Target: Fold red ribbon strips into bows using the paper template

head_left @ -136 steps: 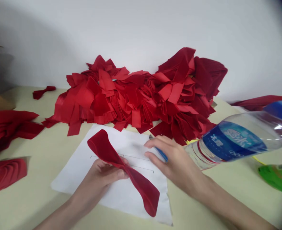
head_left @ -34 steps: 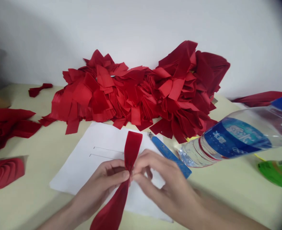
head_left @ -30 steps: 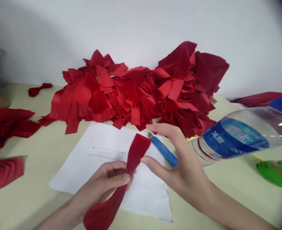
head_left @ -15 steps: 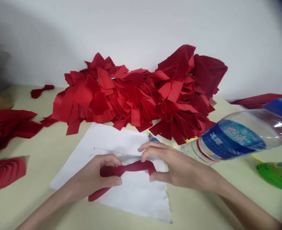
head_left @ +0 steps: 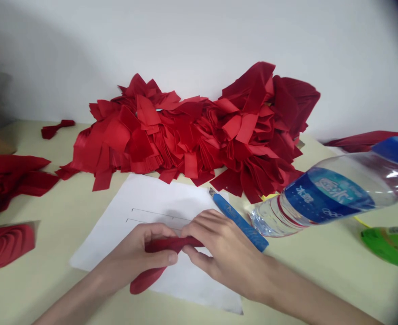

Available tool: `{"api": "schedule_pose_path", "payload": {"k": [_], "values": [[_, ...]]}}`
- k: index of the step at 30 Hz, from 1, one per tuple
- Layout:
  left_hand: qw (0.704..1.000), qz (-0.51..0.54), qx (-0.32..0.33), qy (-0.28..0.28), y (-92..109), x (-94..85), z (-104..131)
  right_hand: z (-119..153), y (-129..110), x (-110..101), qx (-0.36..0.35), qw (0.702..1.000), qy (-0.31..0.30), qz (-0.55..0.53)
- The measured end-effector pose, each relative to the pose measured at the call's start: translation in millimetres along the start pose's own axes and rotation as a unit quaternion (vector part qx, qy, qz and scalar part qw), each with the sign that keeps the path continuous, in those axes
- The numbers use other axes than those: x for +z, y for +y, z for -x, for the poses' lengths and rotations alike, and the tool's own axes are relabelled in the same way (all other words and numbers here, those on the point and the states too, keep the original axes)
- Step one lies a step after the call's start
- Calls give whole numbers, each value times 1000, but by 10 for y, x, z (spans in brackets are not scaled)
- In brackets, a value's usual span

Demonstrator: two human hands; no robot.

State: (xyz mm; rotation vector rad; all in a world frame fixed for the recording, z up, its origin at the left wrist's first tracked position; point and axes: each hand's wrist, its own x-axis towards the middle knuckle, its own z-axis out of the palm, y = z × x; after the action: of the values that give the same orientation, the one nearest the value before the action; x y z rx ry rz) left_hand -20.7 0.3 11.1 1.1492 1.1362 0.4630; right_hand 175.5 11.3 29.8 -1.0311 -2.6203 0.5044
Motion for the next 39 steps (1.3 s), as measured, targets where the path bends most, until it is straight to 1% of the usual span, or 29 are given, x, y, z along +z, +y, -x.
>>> {"api": "schedule_pose_path", "payload": {"k": [3,5,9,12,14,18,20,22,25,30,33,37,38,39], "values": [[998,65,-21,-12,-48,8,-17,5,-16,11,-2,1000,-5,23],[992,118,-33,-40,-77,16,-33,12,-13,43,-11,998,0,59],[971,210,-53,-99,-115,10,-67,36,23,123,-69,984,33,159],[963,238,-61,-107,-128,-6,-80,41,41,137,-90,978,44,186],[962,245,-61,-107,-133,-12,-81,33,37,103,-81,982,28,169],[959,256,-65,-105,-135,-8,-72,13,11,-2,-51,995,-19,84],[958,258,-71,-99,-130,-5,-69,14,6,-17,-43,997,-23,61],[959,257,-75,-96,-121,-6,-67,25,10,5,-52,996,-11,73],[962,247,-74,-94,-111,-17,-62,48,17,60,-91,987,8,129],[976,182,-82,-84,-87,-33,-30,70,6,65,-139,967,15,214],[974,184,-92,-97,-47,-25,0,79,-9,84,-157,954,53,249],[967,184,-108,-137,-34,-18,14,93,-37,151,-176,936,122,278],[967,182,-105,-142,-42,-24,12,93,-39,153,-176,935,125,280],[969,175,-99,-141,-51,-34,8,91,-35,142,-168,939,117,275]]}}
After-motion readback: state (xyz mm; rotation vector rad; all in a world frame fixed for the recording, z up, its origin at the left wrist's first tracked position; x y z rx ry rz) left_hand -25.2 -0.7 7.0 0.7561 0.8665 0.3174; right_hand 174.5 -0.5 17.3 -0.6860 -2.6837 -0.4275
